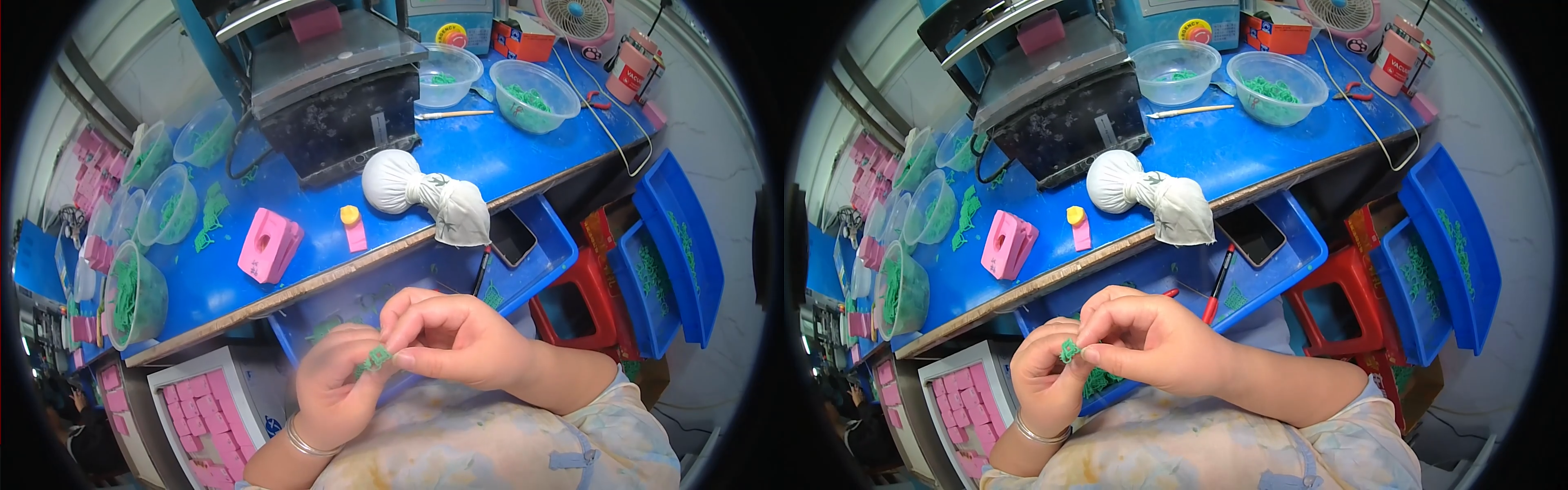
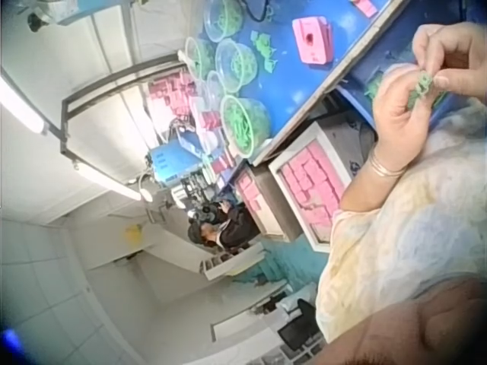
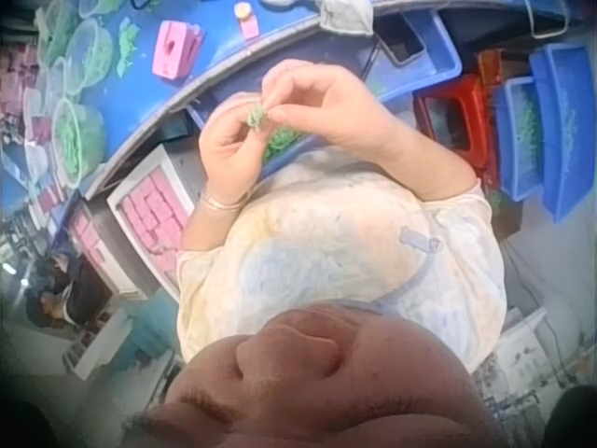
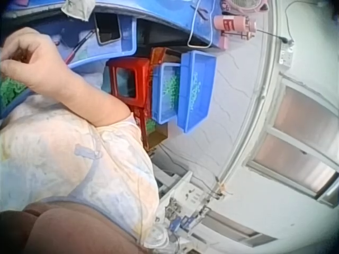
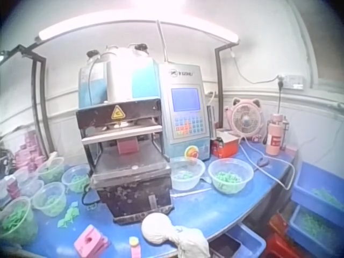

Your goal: Extracting green wax patterns from pink silicone molds using a wax injection machine at a production workstation.

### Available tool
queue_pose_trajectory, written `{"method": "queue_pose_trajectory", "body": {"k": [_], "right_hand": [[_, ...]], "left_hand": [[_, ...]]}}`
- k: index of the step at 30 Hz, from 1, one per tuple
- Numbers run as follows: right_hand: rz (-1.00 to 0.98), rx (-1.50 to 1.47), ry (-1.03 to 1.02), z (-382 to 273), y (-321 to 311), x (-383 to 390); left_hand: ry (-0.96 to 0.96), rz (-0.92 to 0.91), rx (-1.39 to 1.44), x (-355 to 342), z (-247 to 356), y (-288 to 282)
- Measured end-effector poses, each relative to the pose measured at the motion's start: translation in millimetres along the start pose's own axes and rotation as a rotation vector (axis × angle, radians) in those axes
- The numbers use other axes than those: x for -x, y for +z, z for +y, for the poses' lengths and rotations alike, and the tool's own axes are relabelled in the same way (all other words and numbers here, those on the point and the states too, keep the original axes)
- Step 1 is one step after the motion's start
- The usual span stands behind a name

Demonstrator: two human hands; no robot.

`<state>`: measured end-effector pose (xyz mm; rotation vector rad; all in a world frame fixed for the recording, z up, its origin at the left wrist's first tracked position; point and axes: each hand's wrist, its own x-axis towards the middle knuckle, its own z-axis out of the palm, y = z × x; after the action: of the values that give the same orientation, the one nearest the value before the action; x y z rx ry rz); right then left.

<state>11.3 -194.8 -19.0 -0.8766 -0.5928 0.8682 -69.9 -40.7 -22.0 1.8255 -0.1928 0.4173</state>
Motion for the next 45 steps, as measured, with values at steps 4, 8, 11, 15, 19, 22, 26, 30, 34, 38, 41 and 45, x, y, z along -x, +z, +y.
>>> {"method": "queue_pose_trajectory", "body": {"k": [4, 8, 11, 15, 19, 22, 26, 30, 34, 38, 41, 45], "right_hand": [[-0.023, 0.071, -0.091, 0.7, -0.2, 0.8], [-0.025, 0.154, -0.060, -1.3, -2.3, 2.3], [0.023, 0.034, -0.030, 2.9, -1.2, 3.5], [0.045, 0.233, -0.100, 5.2, -4.2, 4.4], [0.084, 0.656, -0.257, 2.0, -7.0, 5.0], [0.087, 0.754, -0.336, 1.8, -9.8, 0.5], [0.081, 0.798, -0.389, 6.3, -11.1, -8.7], [0.217, 1.060, -0.474, 18.9, -18.8, -19.5], [0.273, 1.364, -0.551, 16.0, -27.9, -31.1], [0.303, 1.589, -0.621, 8.9, -29.7, -52.4], [0.333, 1.707, -0.568, 0.8, -22.6, -69.5], [0.353, 1.870, -0.335, 2.9, -23.7, -83.8]], "left_hand": [[0.047, 0.017, -0.076, 0.0, -0.3, -1.3], [0.028, 0.037, -0.077, 0.8, 2.0, -1.2], [0.018, 0.026, -0.076, 1.3, -0.1, -0.8], [0.026, 0.019, -0.107, 3.1, -4.2, -0.5], [0.061, 0.058, -0.141, -0.3, -8.1, -1.3], [0.108, 0.082, -0.183, -2.6, -10.1, -2.2], [0.001, 0.121, -0.106, 0.2, -13.6, -5.2], [0.024, 0.319, -0.386, -13.8, -17.4, -33.7], [-0.065, 0.788, -0.591, -55.0, -16.5, -110.2], [-0.092, 0.716, -1.053, -85.5, -34.8, -196.9], [0.077, 0.602, -1.371, -78.0, -25.5, -173.5], [-0.062, 0.069, -1.167, -73.1, -11.6, -87.0]]}}
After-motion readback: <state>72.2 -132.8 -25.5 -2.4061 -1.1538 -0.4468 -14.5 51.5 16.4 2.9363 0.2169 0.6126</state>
